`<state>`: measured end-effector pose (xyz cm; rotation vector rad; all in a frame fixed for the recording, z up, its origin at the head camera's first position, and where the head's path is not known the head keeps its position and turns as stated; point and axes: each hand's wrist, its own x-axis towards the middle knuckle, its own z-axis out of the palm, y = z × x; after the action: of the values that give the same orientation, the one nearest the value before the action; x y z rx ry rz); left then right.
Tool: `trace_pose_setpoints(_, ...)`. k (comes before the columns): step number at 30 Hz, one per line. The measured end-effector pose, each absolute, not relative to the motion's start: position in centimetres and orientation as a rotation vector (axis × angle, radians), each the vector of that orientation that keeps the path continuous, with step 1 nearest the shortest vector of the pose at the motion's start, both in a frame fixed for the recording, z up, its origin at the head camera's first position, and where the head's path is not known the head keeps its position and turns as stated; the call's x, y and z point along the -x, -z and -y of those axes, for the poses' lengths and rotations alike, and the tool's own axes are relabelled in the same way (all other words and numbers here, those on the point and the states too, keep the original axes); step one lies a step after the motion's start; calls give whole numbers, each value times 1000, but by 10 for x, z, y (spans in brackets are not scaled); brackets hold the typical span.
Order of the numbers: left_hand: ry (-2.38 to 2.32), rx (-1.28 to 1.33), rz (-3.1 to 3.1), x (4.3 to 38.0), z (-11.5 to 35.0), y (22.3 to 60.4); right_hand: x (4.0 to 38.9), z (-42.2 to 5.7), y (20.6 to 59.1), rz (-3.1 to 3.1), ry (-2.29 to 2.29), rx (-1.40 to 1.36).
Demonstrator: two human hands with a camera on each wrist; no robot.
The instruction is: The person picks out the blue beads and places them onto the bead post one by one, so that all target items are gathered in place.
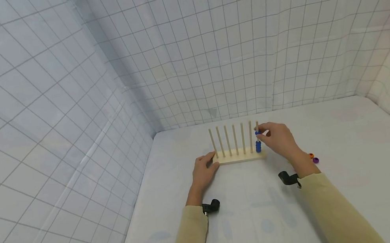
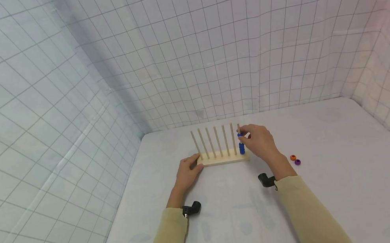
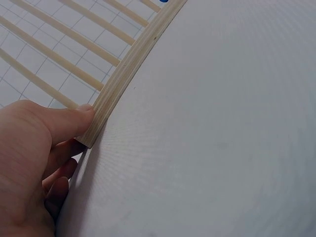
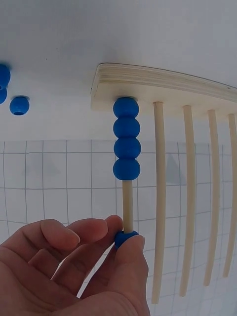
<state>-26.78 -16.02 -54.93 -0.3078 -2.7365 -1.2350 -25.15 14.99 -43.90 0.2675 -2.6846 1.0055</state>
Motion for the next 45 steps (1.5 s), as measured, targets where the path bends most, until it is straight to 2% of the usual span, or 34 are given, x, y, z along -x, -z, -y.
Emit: trace_pose_setpoints(45, 1243, 315, 2729, 262, 160, 544, 254, -150, 463, 2759, -991, -277)
